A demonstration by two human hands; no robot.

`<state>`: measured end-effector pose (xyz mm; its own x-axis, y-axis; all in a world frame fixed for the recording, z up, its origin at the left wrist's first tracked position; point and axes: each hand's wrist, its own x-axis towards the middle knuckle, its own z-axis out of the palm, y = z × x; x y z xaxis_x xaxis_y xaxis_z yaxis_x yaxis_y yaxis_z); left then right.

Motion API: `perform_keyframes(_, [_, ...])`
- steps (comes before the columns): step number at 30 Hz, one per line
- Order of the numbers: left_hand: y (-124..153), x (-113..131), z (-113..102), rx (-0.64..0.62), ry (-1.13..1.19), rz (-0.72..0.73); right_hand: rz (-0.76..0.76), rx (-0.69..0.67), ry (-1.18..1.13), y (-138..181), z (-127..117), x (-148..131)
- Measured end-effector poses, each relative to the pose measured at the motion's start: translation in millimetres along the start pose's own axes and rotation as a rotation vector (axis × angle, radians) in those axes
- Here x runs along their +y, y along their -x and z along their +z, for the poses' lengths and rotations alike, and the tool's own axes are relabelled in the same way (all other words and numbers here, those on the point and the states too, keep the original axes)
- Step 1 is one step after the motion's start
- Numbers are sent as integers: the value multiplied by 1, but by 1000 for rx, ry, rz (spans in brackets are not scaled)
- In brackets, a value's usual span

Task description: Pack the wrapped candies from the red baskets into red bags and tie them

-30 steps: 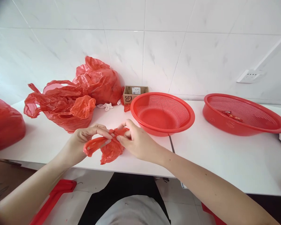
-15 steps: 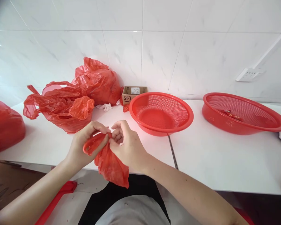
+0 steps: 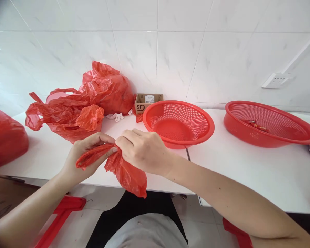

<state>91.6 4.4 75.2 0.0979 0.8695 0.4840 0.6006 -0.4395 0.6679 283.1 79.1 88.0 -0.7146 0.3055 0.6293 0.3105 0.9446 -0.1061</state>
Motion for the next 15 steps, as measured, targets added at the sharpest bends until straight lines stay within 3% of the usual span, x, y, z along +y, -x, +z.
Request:
perform_keyframes(3, [-3,5,1,-24,144,-44,-218,7,204,-7,-8,12])
perform_keyframes(6, [-5,13,1,-36,164,-71,-333,48,185,-9,-9,18])
perform_keyframes(9, [-4,15,-4,-52,88,-41,-173,37,-44,-3,-6,11])
perform_keyframes(12, [0,7,-12,-22,6,-37,74,-105,-349,7,-4,0])
perform_keyframes(15, [5,-3,-15,51,-2,-138,184,-254,-423,13,-5,-6])
